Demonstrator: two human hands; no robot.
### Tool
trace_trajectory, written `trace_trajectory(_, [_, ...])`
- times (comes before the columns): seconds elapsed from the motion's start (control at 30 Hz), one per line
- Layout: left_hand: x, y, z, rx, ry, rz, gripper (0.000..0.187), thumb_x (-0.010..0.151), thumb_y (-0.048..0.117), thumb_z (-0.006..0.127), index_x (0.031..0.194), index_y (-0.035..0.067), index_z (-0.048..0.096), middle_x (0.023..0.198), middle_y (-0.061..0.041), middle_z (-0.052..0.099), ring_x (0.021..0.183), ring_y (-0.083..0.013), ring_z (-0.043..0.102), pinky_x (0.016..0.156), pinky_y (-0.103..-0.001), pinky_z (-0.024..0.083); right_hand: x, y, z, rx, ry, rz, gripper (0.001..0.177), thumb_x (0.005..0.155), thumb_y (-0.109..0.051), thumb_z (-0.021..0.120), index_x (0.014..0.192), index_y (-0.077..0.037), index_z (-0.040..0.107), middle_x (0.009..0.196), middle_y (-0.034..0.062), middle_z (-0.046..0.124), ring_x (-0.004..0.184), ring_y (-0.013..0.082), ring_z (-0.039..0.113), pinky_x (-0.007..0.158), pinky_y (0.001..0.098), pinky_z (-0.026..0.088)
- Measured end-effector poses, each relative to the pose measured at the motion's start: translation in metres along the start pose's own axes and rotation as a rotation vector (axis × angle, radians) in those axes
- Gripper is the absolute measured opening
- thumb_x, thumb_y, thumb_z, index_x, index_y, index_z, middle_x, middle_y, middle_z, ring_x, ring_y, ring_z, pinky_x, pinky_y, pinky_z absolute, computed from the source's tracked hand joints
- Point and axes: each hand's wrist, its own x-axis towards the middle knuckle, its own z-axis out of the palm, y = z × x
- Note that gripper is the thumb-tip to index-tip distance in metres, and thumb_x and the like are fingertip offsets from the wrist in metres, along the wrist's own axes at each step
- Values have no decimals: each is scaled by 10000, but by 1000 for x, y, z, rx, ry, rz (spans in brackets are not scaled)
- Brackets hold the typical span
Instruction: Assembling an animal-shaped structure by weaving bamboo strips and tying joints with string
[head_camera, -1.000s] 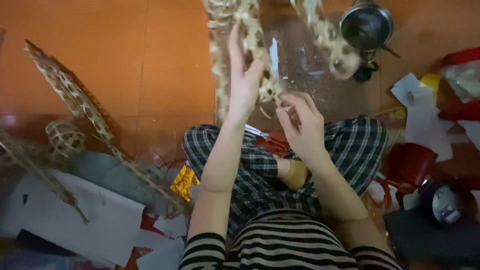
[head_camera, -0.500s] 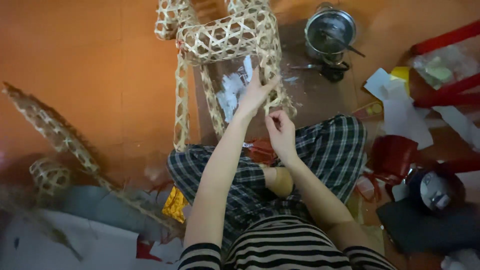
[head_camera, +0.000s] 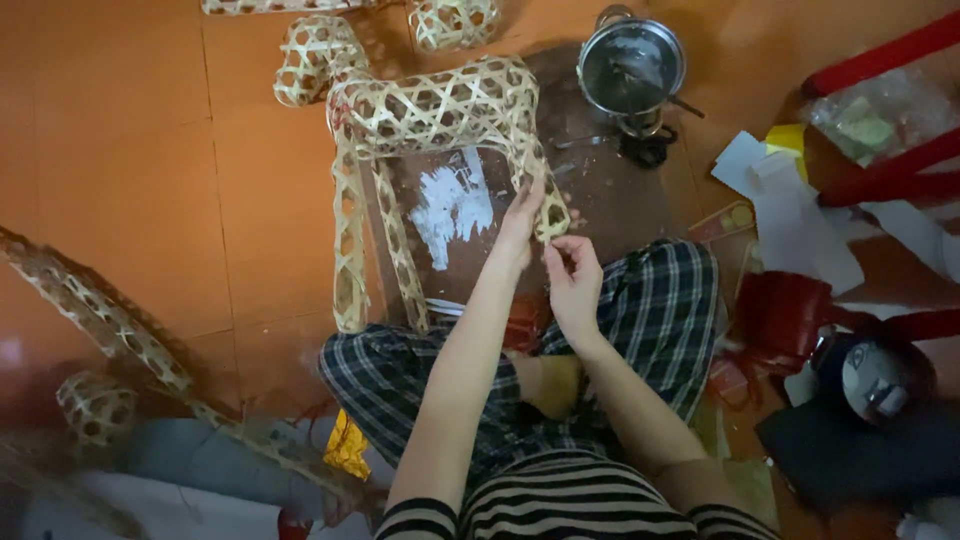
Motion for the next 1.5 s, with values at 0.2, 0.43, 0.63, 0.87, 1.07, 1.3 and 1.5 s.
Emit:
trace_trajectory(0.2, [9, -18, -19, -171, 8, -10, 610, 1092, 338, 739, 1588, 57, 521, 1396, -310, 660, 1110, -458, 747, 731, -620, 684, 6, 0, 4, 5, -9, 7, 69, 1053, 9, 736, 1106, -16, 700, 879, 122, 764, 898, 156, 710, 823, 358, 574])
trace_trajectory(0.43, [33, -44, -49, -116, 5, 0, 872, 1013, 285, 866, 1710, 112, 371, 1532, -321, 530, 1134, -443, 716, 719, -577, 702, -2, 0, 0, 30, -48, 52, 155, 1072, -69, 752, 1184, -24, 653, 1111, 145, 767, 1161, 206, 681, 986, 429, 560])
trace_trajectory(0.63, [-18, -9, -8, 34, 47, 27, 996, 954, 428, 904, 1723, 92, 368, 1714, -259, 403, 1527, -426, 459, 1121, -683, 473, -4, 8, 0, -182, 8, -71, 218, 1025, -88, 829, 1202, -33, 715, 1104, 172, 791, 1145, 338, 754, 945, 474, 610])
trace_trajectory(0.87, [9, -41, -25, 47, 61, 142, 771, 990, 333, 843, 1610, 33, 499, 1603, -268, 476, 1489, -424, 434, 1220, -640, 374, 0, -12, -1, -234, -36, -216, 181, 1015, 21, 803, 1193, 17, 774, 1091, 239, 794, 1088, 382, 770, 831, 474, 658])
trace_trajectory(1.07, [54, -76, -37, 200, 96, 215, 534, 924, 325, 810, 1421, 144, 739, 1510, -197, 621, 1318, -360, 597, 1089, -519, 519, 6, 21, -8, -252, -74, -251, 301, 1023, 12, 797, 1315, 14, 722, 1167, 244, 763, 1124, 397, 740, 830, 500, 651])
trace_trajectory(1.3, [-11, -28, 10, 224, 84, 307, 640, 954, 342, 749, 1488, 12, 628, 1509, -352, 565, 1411, -461, 548, 1148, -579, 448, 7, 15, -10, -349, -50, -425, 287, 1005, 78, 809, 1283, 33, 756, 1091, 245, 751, 1082, 415, 752, 849, 476, 634])
trace_trajectory(1.5, [-9, -31, 1, 305, 65, 342, 482, 1038, 290, 677, 1360, -69, 688, 1393, -398, 629, 1366, -512, 578, 1169, -575, 464, 5, 13, -5, -258, -57, -369, 249, 1015, 118, 758, 1260, 72, 756, 1064, 293, 739, 982, 440, 754, 713, 473, 641])
